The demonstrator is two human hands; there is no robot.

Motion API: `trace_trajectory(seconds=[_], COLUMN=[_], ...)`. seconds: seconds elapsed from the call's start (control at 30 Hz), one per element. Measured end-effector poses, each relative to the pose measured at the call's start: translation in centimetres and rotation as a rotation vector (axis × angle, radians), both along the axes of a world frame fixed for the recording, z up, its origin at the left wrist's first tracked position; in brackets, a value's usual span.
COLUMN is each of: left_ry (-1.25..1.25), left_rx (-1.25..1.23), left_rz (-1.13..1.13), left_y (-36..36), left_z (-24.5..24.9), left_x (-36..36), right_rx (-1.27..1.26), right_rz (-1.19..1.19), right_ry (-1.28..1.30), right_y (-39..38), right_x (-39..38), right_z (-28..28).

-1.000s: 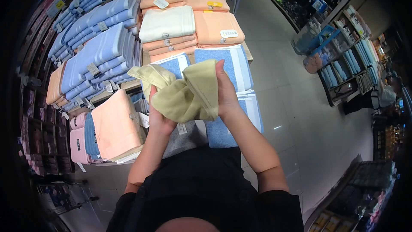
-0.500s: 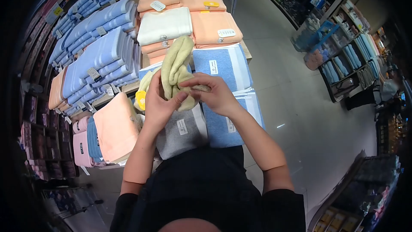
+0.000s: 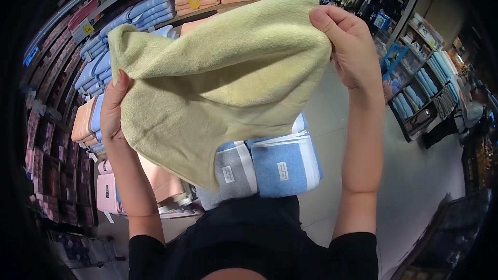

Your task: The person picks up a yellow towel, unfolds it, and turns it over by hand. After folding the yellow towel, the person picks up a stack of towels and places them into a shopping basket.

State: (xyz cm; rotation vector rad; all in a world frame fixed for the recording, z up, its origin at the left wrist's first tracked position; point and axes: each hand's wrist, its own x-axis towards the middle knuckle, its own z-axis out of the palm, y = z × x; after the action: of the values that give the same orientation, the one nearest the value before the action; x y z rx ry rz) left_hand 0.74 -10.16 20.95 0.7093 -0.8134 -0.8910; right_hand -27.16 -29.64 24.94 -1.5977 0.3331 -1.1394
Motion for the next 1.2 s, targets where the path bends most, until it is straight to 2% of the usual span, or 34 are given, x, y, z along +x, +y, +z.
trace_trajectory(seconds=[0.1, 0.17, 0.2, 0.3, 0.33, 0.47, 0.53, 0.63, 0.77, 0.83, 0.93, 1.03, 1.13, 1.2], left_ry=[0.265, 0.268, 0.27, 0.202, -0.037, -0.435, -0.571, -0.819, -0.97, -1.011, -1.059, -1.056, -1.043, -0.831], left_rx=[0.02, 0.011, 0.009, 0.082, 0.096, 0.402, 0.486, 0.409, 0.412, 0.423, 0.37, 0.325, 0.367, 0.435], left_rz=[0.003, 0.038, 0.056, 0.021, 0.05, 0.566, 0.849, 0.787, 0.366, 0.179, -0.088, -0.161, -0.194, -0.238], left_y=[3.2, 4.7, 5.0, 3.1, 1.5, -3.4, -4.0, -1.8, 2.4, 3.5, 3.2, 1.8, 0.6, -0.3], left_z=[1.0, 0.5, 0.5, -0.1, -1.1, -9.9, -12.6, -12.8, -11.8, -12.4, -15.3, -17.1, -17.6, -18.3], left_x=[-0.1, 0.7, 0.9, 1.3, 2.2, 6.1, 5.6, 2.3, -3.6, -6.4, -9.4, -12.0, -13.6, -14.3], right_rx=[0.083, 0.073, 0.089, 0.047, 0.074, 0.062, -0.082, -0.048, -0.068, 0.015, 0.141, 0.273, 0.252, 0.093], right_rz=[-0.108, -0.094, 0.003, 0.108, 0.046, -0.145, -0.307, -0.285, -0.255, -0.226, -0.291, -0.411, -0.425, -0.417], right_ry=[-0.025, -0.022, -0.057, -0.073, -0.071, 0.229, 0.43, 0.59, 1.137, 1.277, 1.227, 1.172, 1.162, 0.994], right_y=[0.3, 0.0, 0.5, -0.6, -0.7, -4.3, -5.4, -3.4, 1.7, 4.7, 8.2, 9.4, 10.0, 10.7], right_x=[-3.1, -5.5, -6.0, -5.0, -3.8, 1.5, 2.2, 0.1, -4.8, -6.4, -7.0, -6.8, -6.1, -5.0], right_z=[1.0, 1.8, 2.2, 2.5, 2.2, -3.5, -8.0, -13.5, -20.3, -22.9, -24.2, -24.7, -23.6, -23.2])
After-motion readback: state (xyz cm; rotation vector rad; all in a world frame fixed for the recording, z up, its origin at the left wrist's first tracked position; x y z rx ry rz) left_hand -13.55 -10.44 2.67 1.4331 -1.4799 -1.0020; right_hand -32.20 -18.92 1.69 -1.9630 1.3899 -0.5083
